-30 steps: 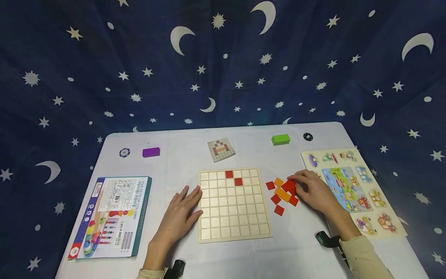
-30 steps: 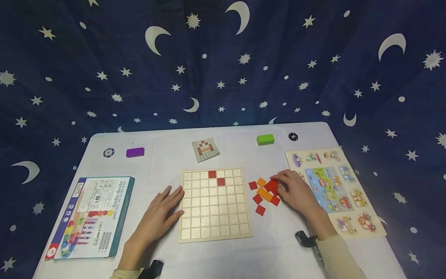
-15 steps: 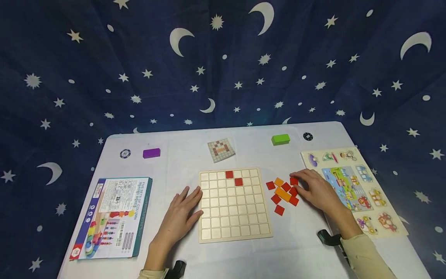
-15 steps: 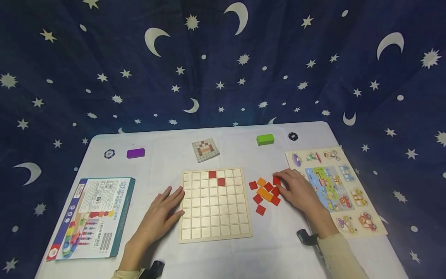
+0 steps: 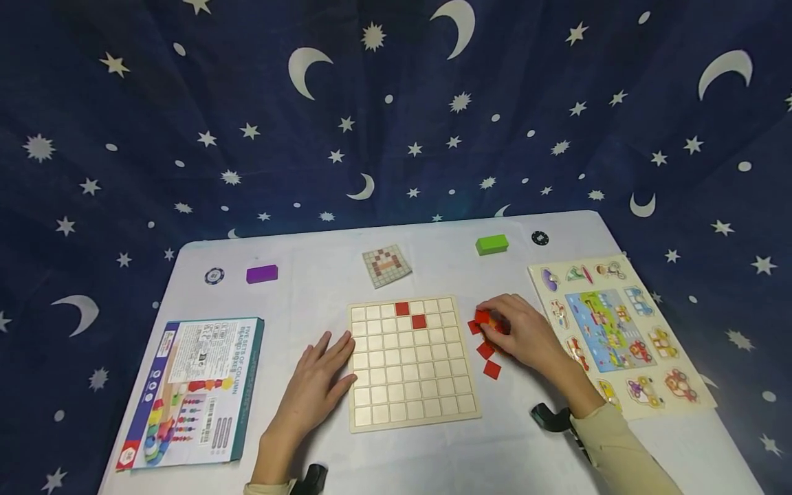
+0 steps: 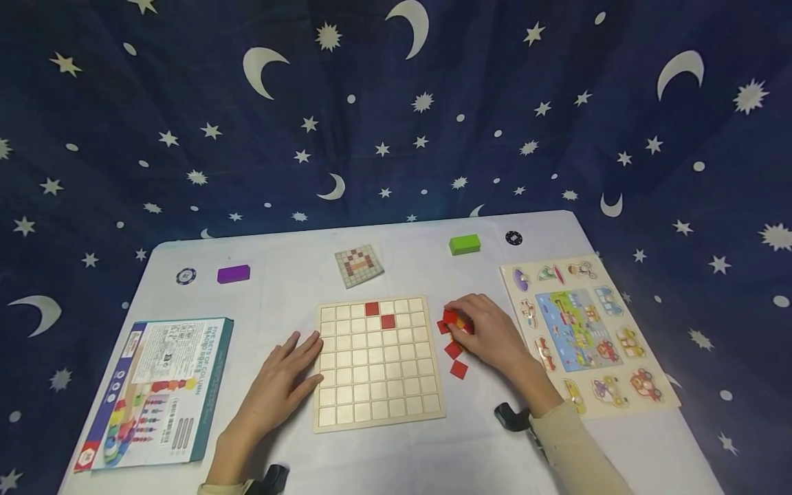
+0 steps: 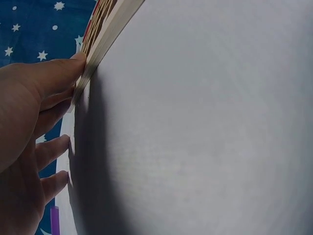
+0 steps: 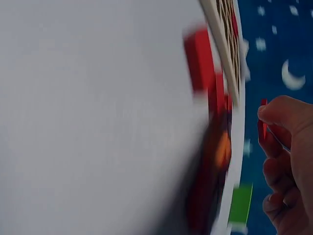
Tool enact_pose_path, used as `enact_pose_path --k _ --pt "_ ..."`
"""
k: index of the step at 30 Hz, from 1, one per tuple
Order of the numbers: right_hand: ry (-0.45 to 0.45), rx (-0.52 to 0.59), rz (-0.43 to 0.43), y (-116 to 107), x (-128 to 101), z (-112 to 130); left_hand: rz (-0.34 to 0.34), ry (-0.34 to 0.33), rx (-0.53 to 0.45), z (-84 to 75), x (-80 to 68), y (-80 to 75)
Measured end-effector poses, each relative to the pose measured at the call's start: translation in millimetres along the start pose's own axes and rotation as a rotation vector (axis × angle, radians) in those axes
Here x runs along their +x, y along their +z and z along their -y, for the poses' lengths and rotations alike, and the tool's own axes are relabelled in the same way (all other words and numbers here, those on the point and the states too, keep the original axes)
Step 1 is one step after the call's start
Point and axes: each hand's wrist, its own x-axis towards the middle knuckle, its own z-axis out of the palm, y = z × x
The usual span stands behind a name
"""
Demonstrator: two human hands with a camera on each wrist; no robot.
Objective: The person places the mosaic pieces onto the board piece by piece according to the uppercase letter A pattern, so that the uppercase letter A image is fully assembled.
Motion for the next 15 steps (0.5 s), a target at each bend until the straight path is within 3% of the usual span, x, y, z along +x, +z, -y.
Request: enact_pose_path --k 7,15 --pt "-0.114 0.028 0.047 23.9 13.3 35.0 -0.003 0.010 0.000 0.1 1.5 0.9" --pt "-0.152 0.020 0.102 41.3 16.6 45.2 -0.012 0.009 0.017 0.1 0.1 1.3"
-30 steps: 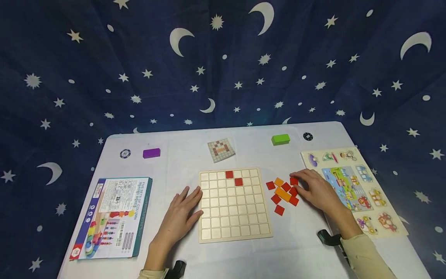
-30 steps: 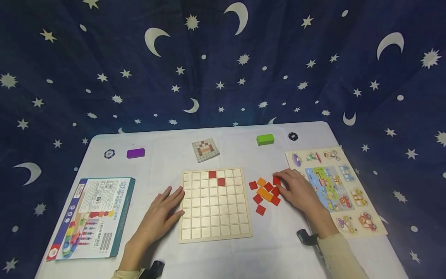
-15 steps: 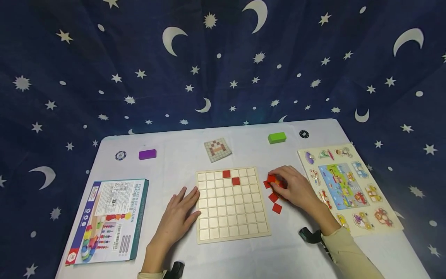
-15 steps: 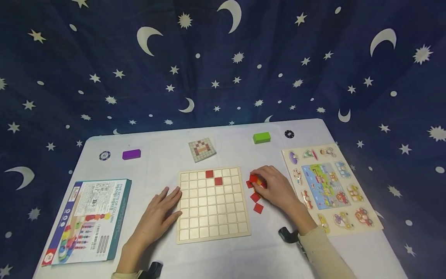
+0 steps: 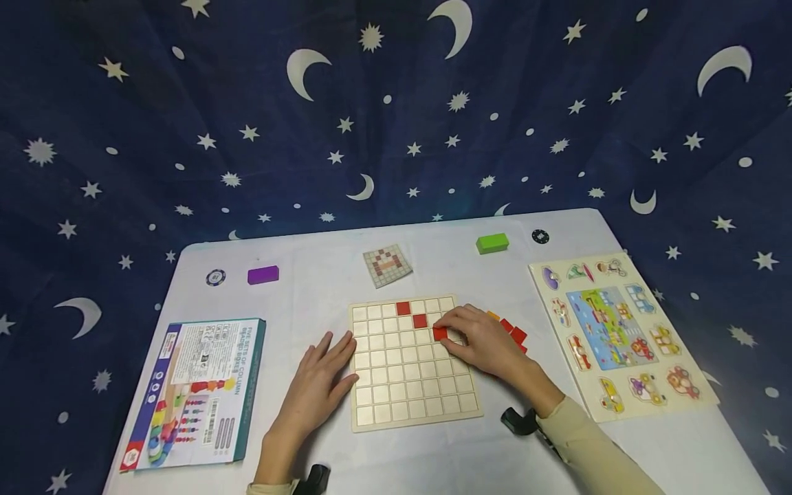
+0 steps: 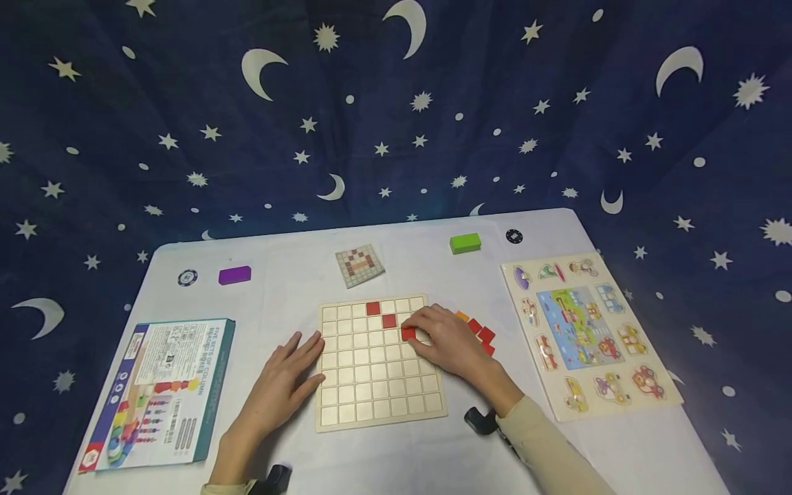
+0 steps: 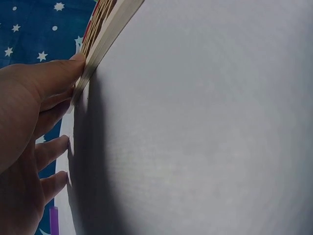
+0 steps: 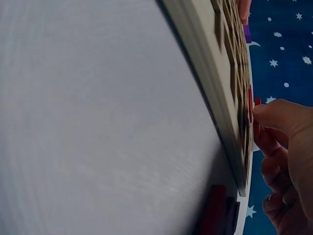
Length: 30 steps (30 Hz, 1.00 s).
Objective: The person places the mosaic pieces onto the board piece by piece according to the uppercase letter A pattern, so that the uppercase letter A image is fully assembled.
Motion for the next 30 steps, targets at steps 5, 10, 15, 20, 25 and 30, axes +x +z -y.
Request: enact_pose_path --k 5,10,15,20,25,30 --pt "0.000 -0.010 0.017 2.7 0.9 2.0 -0.013 0.006 0.001 -0.2 -0.9 -0.6" --pt "-0.021 0.006 0.010 3.4 1.0 2.1 -0.007 -0.002 -0.009 0.5 -1.3 -0.1" --pt "-0.050 0.011 -0.002 4.4 0.2 0.8 0.026 -0.029 -0.020 0.8 -0.9 -0.2" --pt "-0.052 -0.003 -0.001 4.6 -0.7 1.0 0.027 -0.032 -0.021 1.3 -1.3 -0.4" --pt "-0.034 0.014 0.004 2.2 -4.7 -1.4 0.017 -0.027 -0.016 1.7 -1.6 0.1" --pt "0.048 0.018 -0.064 -7.1 -17.9 -13.7 0.014 -0.021 -0.014 1.8 -1.5 -0.3"
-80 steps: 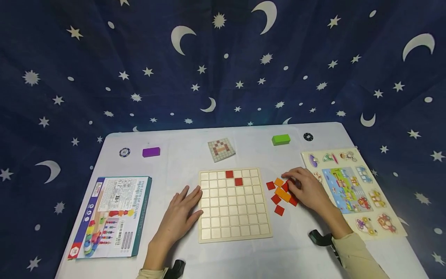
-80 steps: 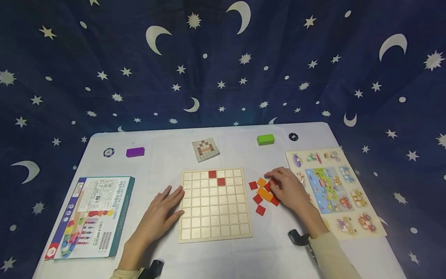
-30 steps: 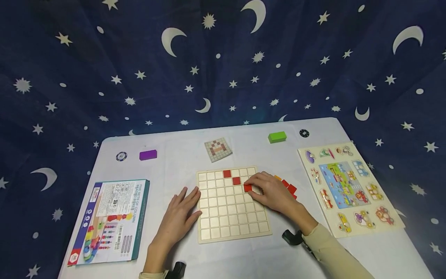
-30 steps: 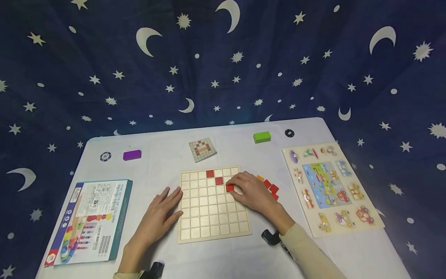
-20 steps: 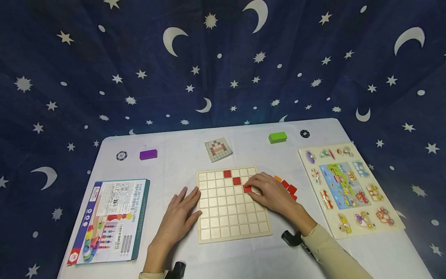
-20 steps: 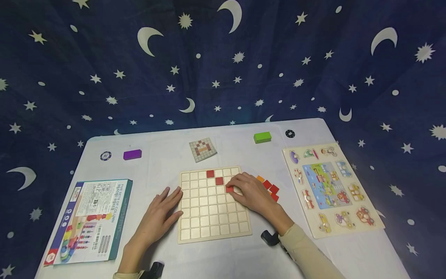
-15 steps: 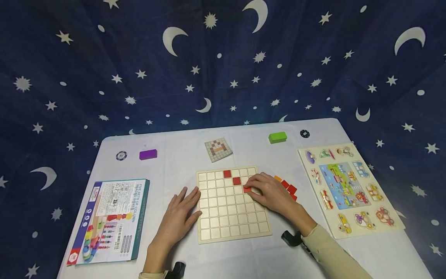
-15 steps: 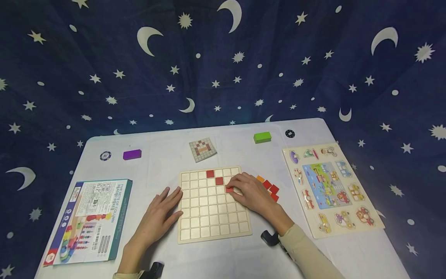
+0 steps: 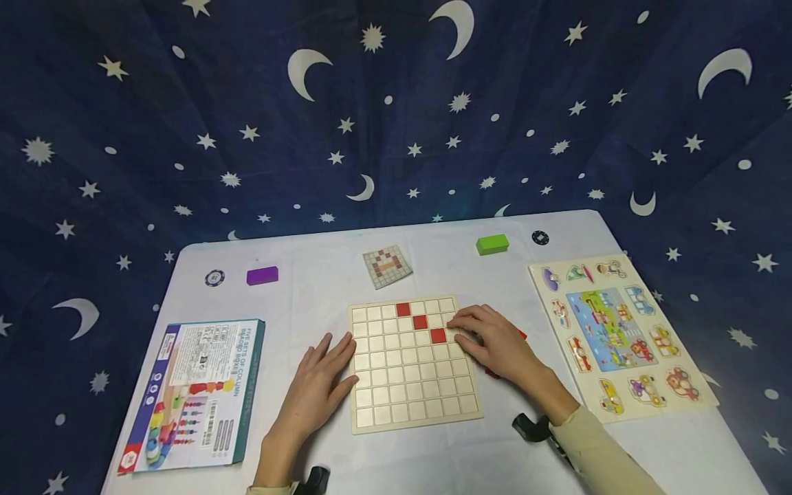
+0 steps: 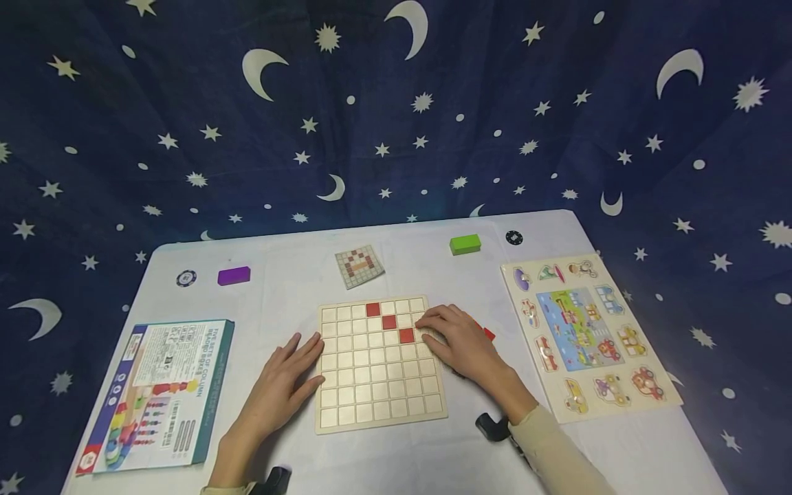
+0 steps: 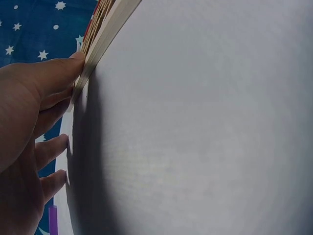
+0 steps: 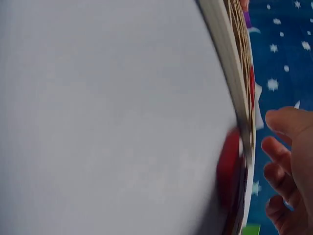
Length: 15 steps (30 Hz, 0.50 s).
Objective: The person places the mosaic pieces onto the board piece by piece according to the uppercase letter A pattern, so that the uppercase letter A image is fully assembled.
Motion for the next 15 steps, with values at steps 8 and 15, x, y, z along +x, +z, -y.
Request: enact_pose_path --k 8,15 --pt "0.219 -0.130 -0.168 -21.5 -27.5 -29.5 -0.021 0.008 0.007 -1.0 0.0 -0.5" --pt "0.374 -0.210 -0.138 -32.5 -37.6 -36.6 -0.042 0.028 0.005 -1.3 1.0 1.7"
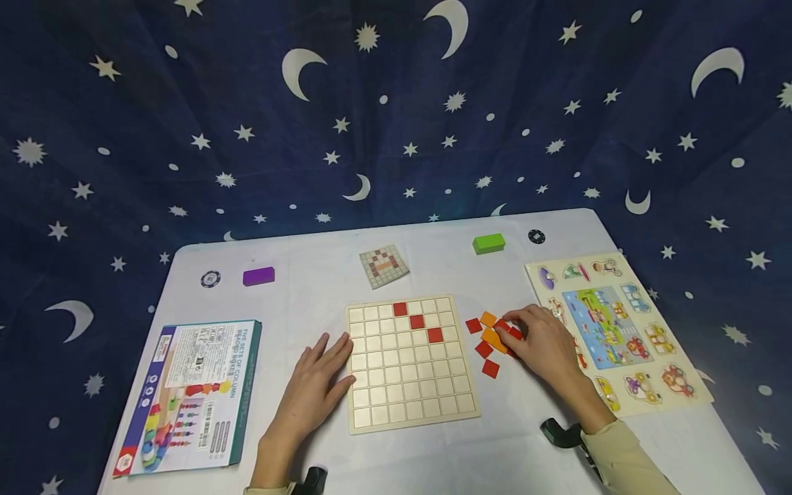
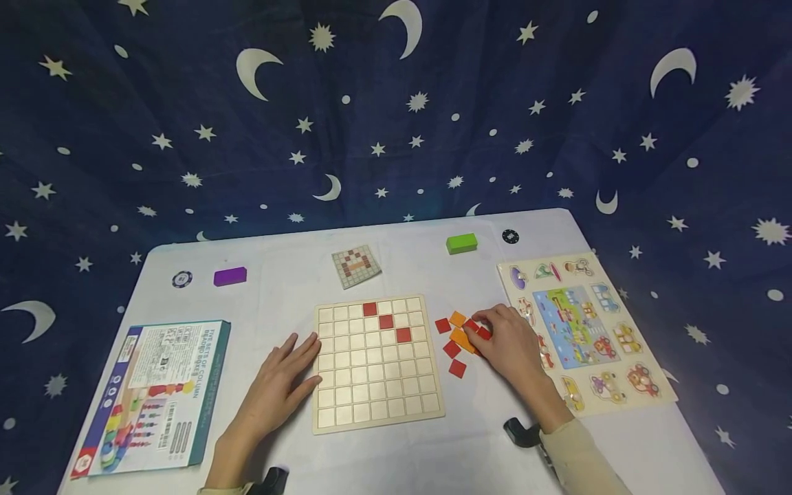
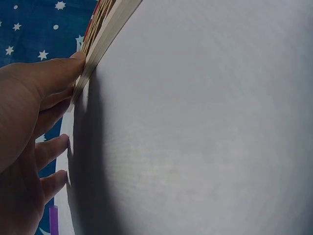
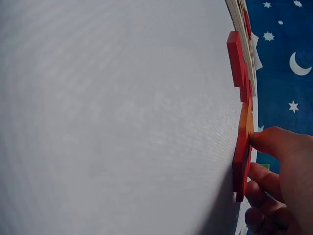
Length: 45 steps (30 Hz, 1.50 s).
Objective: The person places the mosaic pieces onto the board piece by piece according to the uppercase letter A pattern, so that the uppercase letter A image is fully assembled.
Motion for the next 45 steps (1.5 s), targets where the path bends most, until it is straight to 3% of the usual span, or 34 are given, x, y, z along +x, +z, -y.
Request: enact_pose_path --k 9,18,25,31,38,45 --pt "-0.008 -0.018 -0.008 -1.3 4.1 -2.8 0.019 -0.015 -0.015 0.2 0.2 0.6" --pt "-0.016 -0.039 0.011 -1.1 6.7 -6.5 -0.024 0.020 -0.001 0.7 -0.7 2.0" --pt "-0.022 -0.026 -0.016 -2.0 8.1 -1.9 0.013 -0.005 -0.006 0.2 -0.4 -0.1" --pt "-0.127 -0.007 -0.009 1.0 6.1 21.8 0.030 -0.018 -0.008 0.8 -0.2 -1.4" --pt "-0.246 0.015 0.069 10.4 0.9 58.6 0.033 -0.024 -0.017 0.1 -0.2 -1.5" --pt "-0.380 0.026 0.083 22.2 -3.3 77.8 0.014 -0.010 -0.011 -0.8 -1.1 -2.0"
